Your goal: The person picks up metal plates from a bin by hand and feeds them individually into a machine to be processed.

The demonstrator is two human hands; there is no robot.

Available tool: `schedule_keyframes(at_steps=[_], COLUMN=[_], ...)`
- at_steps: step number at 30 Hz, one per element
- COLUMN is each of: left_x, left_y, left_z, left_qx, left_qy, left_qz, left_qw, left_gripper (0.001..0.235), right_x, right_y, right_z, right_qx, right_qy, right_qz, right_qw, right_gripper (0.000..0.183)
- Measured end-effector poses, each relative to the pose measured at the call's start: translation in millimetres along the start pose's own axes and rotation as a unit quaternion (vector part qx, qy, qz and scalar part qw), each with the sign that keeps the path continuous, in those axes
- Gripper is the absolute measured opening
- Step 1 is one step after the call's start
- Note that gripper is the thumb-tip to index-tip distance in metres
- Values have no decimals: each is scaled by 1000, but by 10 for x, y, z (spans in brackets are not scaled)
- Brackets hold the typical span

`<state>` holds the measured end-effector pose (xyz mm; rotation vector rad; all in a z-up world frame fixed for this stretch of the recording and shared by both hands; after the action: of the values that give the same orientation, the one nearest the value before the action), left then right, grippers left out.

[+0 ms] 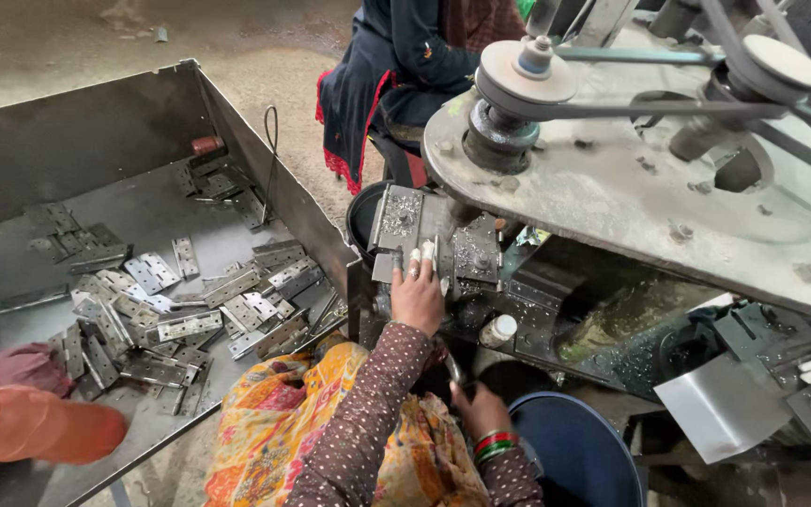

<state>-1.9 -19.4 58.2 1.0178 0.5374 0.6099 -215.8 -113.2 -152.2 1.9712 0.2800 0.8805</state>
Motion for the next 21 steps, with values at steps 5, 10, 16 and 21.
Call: schedule_keyframes(at_steps=[5,10,16,21], left_x=[70,107,105,127], left_y=[-78,-74,-113,-110], left_z=[35,-8,-33,24], left_qx=[69,1,-40,-30], left_qy=[13,16,-2,9], left_qz=[-10,-25,-32,-52], left_qw=[997,1000,999,998], left_gripper=[30,28,27,28], right_x=[-289,-8,146,-65], right_y=[-343,-58,75,-349], right_z=[-35,9,-77,-92], right_qx=[-67,-26,-49,-101], right_qy=[-46,9,40,35], right_qz=[-23,-13,-40,10], right_qw=[996,1000,997,994], right_gripper=[72,66,61,59])
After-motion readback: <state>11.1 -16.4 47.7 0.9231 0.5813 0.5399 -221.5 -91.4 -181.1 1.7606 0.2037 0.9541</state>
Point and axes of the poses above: each hand's wrist, its own z-axis towards the middle knuckle, its own y-axis out of the back of the hand, x = y × z, the point moved 8 cm from there along z, towards the middle knuckle, and after that the axes turned 2 degrees about z, right-handed, at the moved point
